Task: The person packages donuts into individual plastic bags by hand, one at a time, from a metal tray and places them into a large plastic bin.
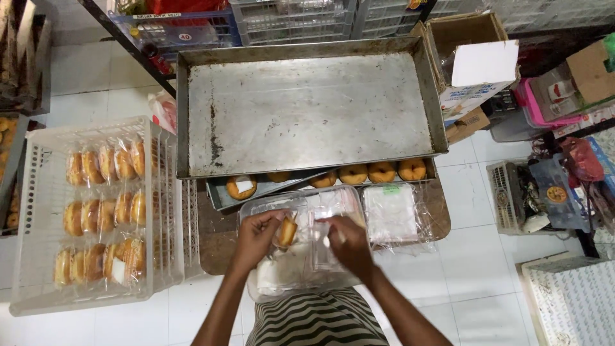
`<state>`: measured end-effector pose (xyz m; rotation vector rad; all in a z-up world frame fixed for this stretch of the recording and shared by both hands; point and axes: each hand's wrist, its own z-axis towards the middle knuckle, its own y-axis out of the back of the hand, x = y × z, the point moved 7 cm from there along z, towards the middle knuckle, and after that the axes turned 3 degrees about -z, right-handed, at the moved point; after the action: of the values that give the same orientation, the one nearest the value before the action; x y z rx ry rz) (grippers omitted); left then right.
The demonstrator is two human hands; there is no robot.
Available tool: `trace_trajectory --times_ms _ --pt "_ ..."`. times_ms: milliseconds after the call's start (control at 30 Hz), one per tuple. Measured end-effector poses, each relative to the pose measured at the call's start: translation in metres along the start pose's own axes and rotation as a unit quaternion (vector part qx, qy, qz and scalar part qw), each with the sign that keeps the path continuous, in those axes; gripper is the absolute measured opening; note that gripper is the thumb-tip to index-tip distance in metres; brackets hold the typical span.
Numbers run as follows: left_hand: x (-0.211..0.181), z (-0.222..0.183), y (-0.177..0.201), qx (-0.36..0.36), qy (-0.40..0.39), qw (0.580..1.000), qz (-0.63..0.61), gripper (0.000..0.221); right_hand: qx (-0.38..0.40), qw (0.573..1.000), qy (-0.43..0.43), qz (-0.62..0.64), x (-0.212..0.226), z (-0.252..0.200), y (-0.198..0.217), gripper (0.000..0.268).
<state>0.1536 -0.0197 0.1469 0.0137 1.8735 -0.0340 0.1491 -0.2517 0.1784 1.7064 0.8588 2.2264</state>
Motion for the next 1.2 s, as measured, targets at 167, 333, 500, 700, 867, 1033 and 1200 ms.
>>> trace_trajectory --times_ms 167,333,500,700,867,1033,1200 --pt "-0.081 -0.007 -0.001 0.117 -0.058 0.991 0.026 0.027 0.162 0.978 0.117 -0.061 0.047 0.057 0.018 0.098" --pt "-0.122 -0.004 0.006 0.144 0.048 0.983 -0.105 0.021 0.288 0.946 0.106 0.104 0.086 0.077 0.002 0.083" --pt "-0.141 -0.009 0.015 0.128 -0.005 0.971 -0.201 0.038 0.275 0.923 0.027 0.27 0.054 0.064 -0.037 0.058" --pt "-0.104 -0.027 0.023 -0.027 -0.126 0.962 -0.241 0.071 0.154 0.899 -0.069 0.404 0.024 0.059 -0.046 0.045" --pt "-0.129 -0.061 -0.007 -0.048 -0.232 0.967 -0.088 0.065 0.049 0.932 -0.041 0.356 0.062 0.067 -0.018 0.045" --pt "-0.121 -0.056 0.006 -0.186 -0.279 0.942 0.008 0.045 0.055 0.98 0.01 0.189 0.096 0.072 0.002 0.046" --pt "-0.143 -0.066 0.002 -0.214 -0.338 0.912 0.093 0.044 -0.012 0.986 0.066 0.151 0.118 0.08 0.027 0.041"
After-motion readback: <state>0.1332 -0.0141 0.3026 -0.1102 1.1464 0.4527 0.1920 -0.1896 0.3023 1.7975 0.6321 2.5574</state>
